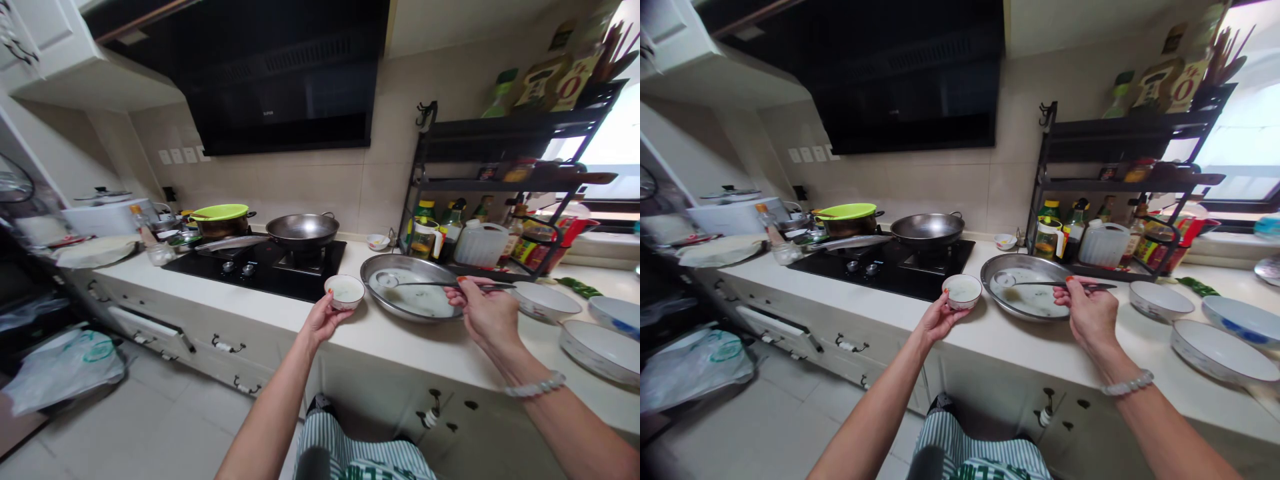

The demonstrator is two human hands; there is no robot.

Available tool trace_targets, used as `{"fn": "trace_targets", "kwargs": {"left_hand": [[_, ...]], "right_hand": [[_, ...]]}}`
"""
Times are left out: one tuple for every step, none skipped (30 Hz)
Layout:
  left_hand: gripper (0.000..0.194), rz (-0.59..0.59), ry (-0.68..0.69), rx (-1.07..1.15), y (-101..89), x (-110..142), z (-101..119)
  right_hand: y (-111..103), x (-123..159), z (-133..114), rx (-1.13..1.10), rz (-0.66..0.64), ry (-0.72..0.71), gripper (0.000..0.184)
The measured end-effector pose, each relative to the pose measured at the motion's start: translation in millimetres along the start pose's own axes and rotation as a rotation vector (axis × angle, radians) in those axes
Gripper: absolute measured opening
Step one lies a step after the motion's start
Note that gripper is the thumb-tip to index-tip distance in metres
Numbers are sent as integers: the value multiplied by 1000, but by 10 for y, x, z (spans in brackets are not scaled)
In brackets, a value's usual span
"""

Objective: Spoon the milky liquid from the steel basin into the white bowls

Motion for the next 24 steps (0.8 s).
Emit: {"fn": "trace_targets", "kwargs": {"left_hand": [[45,0,0,2,0,0,-1],[45,0,1,2,1,0,-1],[45,0,3,2,2,0,-2],[44,0,3,1,4,0,-2],[44,1,4,-1,6,1,-2],[43,2,4,-3,9,2,-2],[42,2,3,-3,12,3,-3],[40,1,2,-2,16,4,-3],[39,0,1,0,19,4,-3],[38,-2,1,3,21,4,-3],[38,-2,0,5,21,3,-2],[38,0,0,8,19,1,-2],[37,4,-1,10,14,-2,-3],[37,9,-2,12,8,-5,-3],[36,13,-2,13,2,-8,-3],[35,16,-3,14,-3,-11,-4],[34,18,-4,15,-7,-13,-4],[33,18,-5,16,-9,-14,-5],[33,17,-5,18,-10,-15,-5],[33,16,-5,19,-11,-16,-5],[33,16,-4,20,-11,-16,-6],[34,16,-4,22,-11,-16,-7],[34,15,-6,22,-10,-16,-9],[35,14,-8,22,-8,-16,-12]], "right_hand": [[47,10,-11,-3,-10,-4,27],[100,22,-16,-7,-24,-4,29],[155,37,-15,-12,-39,-3,31],[212,54,-8,-15,-55,2,34],[267,73,4,-19,-70,8,36],[320,96,20,-20,-86,12,38],[370,120,38,-15,-103,15,39],[418,148,57,-2,-123,16,41],[464,178,74,17,-147,12,42],[508,212,86,43,-178,1,42],[551,249,91,73,-215,-20,42],[593,289,88,108,-259,-51,41],[635,332,81,142,-310,-88,40],[674,378,68,173,-365,-132,39],[710,425,53,203,-422,-179,37],[741,471,36,230,-477,-226,34],[766,515,15,249,-527,-275,30],[786,556,-8,261,-574,-325,26],[802,595,-36,264,-617,-377,22],[815,632,-66,260,-662,-427,18],[825,667,-96,249,-706,-473,15],[834,701,-124,235,-751,-512,14],[841,733,-146,225,-799,-542,15],[847,765,-163,218,-843,-565,16]]}}
Point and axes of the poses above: each hand's wrist, its own x-axis away from the middle knuckle, its own y-axis out of the palm, z = x × y, the point moved 6 cm from there along -x, towards the middle knuckle, and after that the axes turned 10 degrees about -x, right-handed, at the moved point
